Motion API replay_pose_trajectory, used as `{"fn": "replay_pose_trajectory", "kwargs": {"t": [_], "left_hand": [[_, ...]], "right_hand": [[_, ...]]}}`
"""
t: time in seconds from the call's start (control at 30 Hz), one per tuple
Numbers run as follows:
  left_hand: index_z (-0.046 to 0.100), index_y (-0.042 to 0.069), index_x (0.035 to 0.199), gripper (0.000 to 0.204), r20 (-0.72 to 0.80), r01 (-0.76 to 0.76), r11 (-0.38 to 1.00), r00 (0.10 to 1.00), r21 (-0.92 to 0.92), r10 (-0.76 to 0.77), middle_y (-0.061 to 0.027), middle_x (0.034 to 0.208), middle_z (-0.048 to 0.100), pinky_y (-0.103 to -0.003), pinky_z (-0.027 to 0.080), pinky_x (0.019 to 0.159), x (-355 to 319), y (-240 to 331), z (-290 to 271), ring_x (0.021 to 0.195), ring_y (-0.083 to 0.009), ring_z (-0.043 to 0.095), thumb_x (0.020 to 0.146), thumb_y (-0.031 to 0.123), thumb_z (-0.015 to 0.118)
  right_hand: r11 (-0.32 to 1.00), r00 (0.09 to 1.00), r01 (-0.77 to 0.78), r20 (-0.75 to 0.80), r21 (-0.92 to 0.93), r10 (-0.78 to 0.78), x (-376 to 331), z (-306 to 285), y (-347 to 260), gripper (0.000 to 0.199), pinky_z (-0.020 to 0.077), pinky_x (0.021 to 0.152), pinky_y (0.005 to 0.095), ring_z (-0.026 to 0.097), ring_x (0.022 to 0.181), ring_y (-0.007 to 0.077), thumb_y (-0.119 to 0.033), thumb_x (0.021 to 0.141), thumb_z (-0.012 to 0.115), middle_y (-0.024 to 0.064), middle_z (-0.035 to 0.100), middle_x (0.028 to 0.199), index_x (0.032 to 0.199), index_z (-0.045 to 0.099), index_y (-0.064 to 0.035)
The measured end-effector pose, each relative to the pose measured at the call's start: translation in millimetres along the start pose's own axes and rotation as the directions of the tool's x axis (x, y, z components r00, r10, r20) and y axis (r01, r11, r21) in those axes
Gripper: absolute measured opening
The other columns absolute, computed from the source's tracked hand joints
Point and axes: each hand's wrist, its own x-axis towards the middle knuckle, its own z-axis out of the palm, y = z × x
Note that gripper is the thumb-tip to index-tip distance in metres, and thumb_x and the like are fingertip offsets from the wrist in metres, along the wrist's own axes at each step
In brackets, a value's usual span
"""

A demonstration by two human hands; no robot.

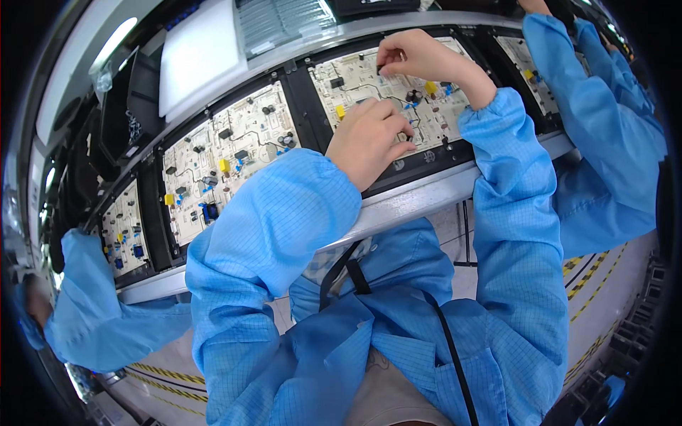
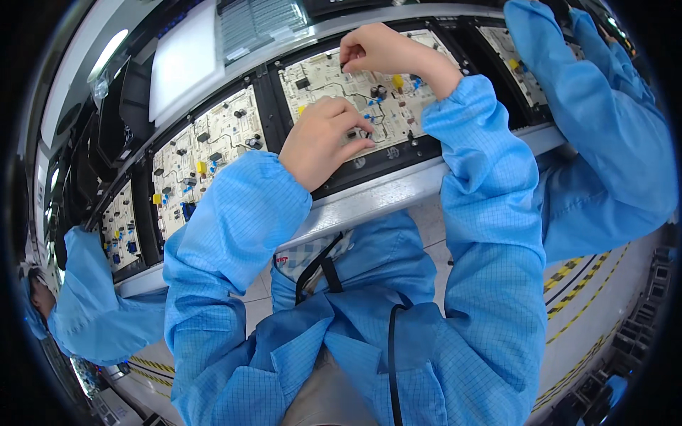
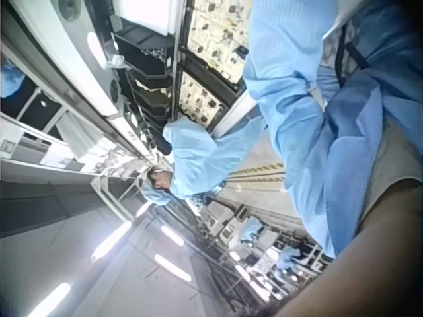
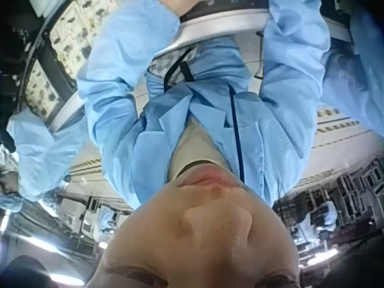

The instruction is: Manual assembly of electronic components onto circuit boards on a factory production line.

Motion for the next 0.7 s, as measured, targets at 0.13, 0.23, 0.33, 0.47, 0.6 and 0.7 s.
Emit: {"fn": "replay_pose_trajectory", "kwargs": {"t": [0.13, 0.23, 0.33, 0.47, 0.6, 0.7], "left_hand": [[0.065, 0.014, 0.082, 0.016, -0.027, 0.023, 0.994, 0.999, 0.105, -0.020, -0.0006, 0.089, 0.055, -0.033, 0.036, 0.081, 3.1, 1.3, 9.5, 0.091, -0.0192, 0.051, 0.072, 0.025, 0.071], [0.066, 0.015, 0.080, 0.015, -0.046, 0.016, 0.990, 0.999, 0.137, -0.010, 0.0010, 0.086, 0.055, -0.033, 0.034, 0.081, 4.8, 2.3, 10.5, 0.091, -0.0178, 0.050, 0.071, 0.026, 0.072], [0.067, 0.015, 0.080, 0.016, -0.044, 0.056, 0.986, 0.998, 0.160, -0.050, 0.0013, 0.083, 0.056, -0.033, 0.033, 0.081, 3.8, 3.2, 9.1, 0.090, -0.0177, 0.050, 0.071, 0.028, 0.071], [0.068, 0.015, 0.082, 0.018, -0.028, 0.070, 0.984, 0.997, 0.163, -0.067, 0.0011, 0.083, 0.056, -0.033, 0.033, 0.081, 3.8, 2.5, 7.7, 0.090, -0.0175, 0.050, 0.072, 0.029, 0.071], [0.069, 0.014, 0.084, 0.020, -0.012, 0.079, 0.982, 0.997, 0.172, -0.079, 0.0010, 0.084, 0.058, -0.033, 0.032, 0.081, 5.0, 2.6, 6.5, 0.090, -0.0170, 0.050, 0.072, 0.029, 0.072], [0.069, 0.013, 0.085, 0.021, 0.006, 0.086, 0.980, 0.996, 0.180, -0.088, 0.0013, 0.086, 0.059, -0.032, 0.031, 0.080, 4.7, 4.3, 4.6, 0.091, -0.0164, 0.050, 0.072, 0.029, 0.073]], "right_hand": [[1.000, 0.999, 0.022, -0.040, -0.015, -0.022, -3.3, -0.5, 5.7, 0.016, 0.0477, 0.064, 0.0266, 0.058, 0.070, 0.0135, -0.009, 0.076, 0.069, 0.0065, 0.063, 0.077, 0.087, 0.064, 0.0003], [1.000, 0.999, 0.020, -0.034, -0.002, -0.020, -5.2, -3.1, 6.3, 0.015, 0.0478, 0.065, 0.0267, 0.058, 0.070, 0.0138, -0.010, 0.076, 0.069, 0.0068, 0.063, 0.076, 0.087, 0.064, 0.0005], [0.999, 0.998, 0.044, -0.047, 0.004, -0.044, -4.9, -2.2, 6.8, 0.015, 0.0479, 0.065, 0.0268, 0.058, 0.069, 0.0140, -0.010, 0.076, 0.069, 0.0071, 0.062, 0.075, 0.086, 0.064, 0.0007], [0.999, 0.997, 0.050, -0.067, 0.020, -0.048, -5.9, -4.7, 6.0, 0.016, 0.0503, 0.066, 0.0282, 0.062, 0.070, 0.0170, -0.010, 0.075, 0.069, 0.0095, 0.065, 0.075, 0.085, 0.065, 0.0012], [0.999, 0.996, 0.044, -0.073, -0.014, -0.044, -7.9, -6.1, 6.4, 0.016, 0.0505, 0.066, 0.0282, 0.062, 0.071, 0.0173, -0.010, 0.075, 0.069, 0.0095, 0.065, 0.076, 0.086, 0.065, 0.0011], [0.998, 0.996, 0.057, -0.073, -0.021, -0.058, -9.1, -6.0, 5.4, 0.016, 0.0505, 0.066, 0.0281, 0.062, 0.071, 0.0173, -0.010, 0.074, 0.069, 0.0094, 0.064, 0.076, 0.085, 0.065, 0.0009]]}}
